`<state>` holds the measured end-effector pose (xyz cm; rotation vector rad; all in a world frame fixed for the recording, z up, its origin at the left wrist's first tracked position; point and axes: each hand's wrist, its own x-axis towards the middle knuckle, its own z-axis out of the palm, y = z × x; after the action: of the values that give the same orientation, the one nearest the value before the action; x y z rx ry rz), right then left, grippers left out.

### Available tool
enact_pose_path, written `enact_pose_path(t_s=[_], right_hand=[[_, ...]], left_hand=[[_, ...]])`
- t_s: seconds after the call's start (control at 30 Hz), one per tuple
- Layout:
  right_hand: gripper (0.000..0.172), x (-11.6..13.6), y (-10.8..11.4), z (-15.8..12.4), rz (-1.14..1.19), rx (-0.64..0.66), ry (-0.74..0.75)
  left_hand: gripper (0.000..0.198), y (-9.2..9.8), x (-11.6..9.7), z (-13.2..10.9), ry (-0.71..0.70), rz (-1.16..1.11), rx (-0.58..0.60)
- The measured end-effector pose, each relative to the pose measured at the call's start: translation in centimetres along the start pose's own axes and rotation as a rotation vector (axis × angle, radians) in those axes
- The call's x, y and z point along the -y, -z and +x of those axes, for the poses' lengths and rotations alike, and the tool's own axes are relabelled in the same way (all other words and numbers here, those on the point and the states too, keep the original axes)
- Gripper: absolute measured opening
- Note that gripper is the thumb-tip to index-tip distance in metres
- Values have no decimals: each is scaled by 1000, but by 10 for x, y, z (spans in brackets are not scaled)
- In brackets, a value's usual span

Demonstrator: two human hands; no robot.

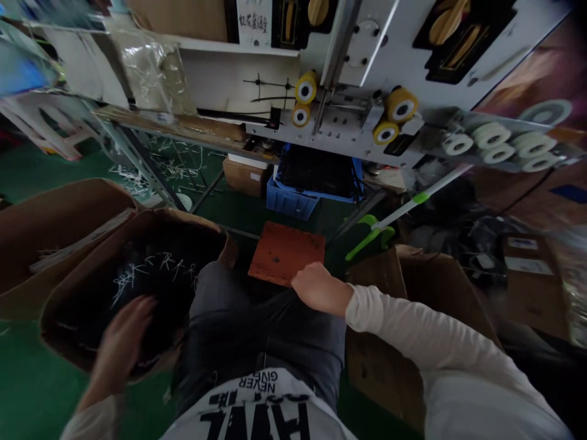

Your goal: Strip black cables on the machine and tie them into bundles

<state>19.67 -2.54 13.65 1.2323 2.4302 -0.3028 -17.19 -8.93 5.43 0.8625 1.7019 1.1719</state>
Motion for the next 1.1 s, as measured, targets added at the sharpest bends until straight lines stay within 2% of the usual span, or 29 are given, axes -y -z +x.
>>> enact_pose_path(t_s=[0.03, 0.07, 0.13, 0.17, 0.2, 0.23, 0.27, 0.33, 0.37, 0.43, 0.47, 0.5, 0.6, 0.63, 0.73, 0.8, 0.9, 1.1], right_hand=[[21, 4, 4, 4, -11, 6, 0], [21, 7, 8, 7, -25, 4, -3], [19, 10, 15, 13, -56, -24, -3], [17, 12, 18, 16, -68, -37, -4], [16, 12, 19, 18, -78, -41, -11], [15, 13, 21, 21, -84, -45, -16], [14, 13, 21, 23, -86, -45, -20], [13, 11, 23, 29, -91, -20, -45], [12, 9, 25, 31, -92, -9, -66], [9, 0, 31, 33, -90, -50, -99], [9, -8, 34, 31, -81, -124, -100], [17, -16, 37, 28, -55, -233, -82], [56, -47, 42, 15, 176, -605, 51], [62, -56, 41, 12, 302, -704, 87], [58, -67, 24, 16, 695, -880, 80], [57, -61, 9, 28, 881, -924, 40], [58, -44, -4, 47, 987, -949, 15], [42, -34, -3, 58, 1039, -979, 42]], left_hand=[[23, -31, -5, -2, 26, -5, 142], [33, -65, -11, -4, 25, 20, 360], [50, -133, -25, -12, -96, 56, 779], [57, -163, -30, -17, -196, 68, 877], [63, -189, -33, -21, -299, 87, 935], [66, -210, -34, -25, -364, 99, 939], [64, -227, -32, -29, -406, 117, 896], [55, -246, -27, -31, -406, 151, 787], [48, -251, -24, -30, -372, 166, 755], [35, -253, -23, -25, -267, 174, 778], [30, -251, -25, -21, -206, 152, 818], [28, -248, -27, -17, -145, 105, 866], [29, -237, -37, -4, 33, -122, 965], [30, -233, -40, -1, 82, -193, 983], [33, -225, -46, 6, 180, -294, 1012], [35, -222, -48, 7, 210, -297, 1034], [37, -222, -51, 7, 218, -271, 1066], [40, -220, -53, 8, 254, -285, 1069]])
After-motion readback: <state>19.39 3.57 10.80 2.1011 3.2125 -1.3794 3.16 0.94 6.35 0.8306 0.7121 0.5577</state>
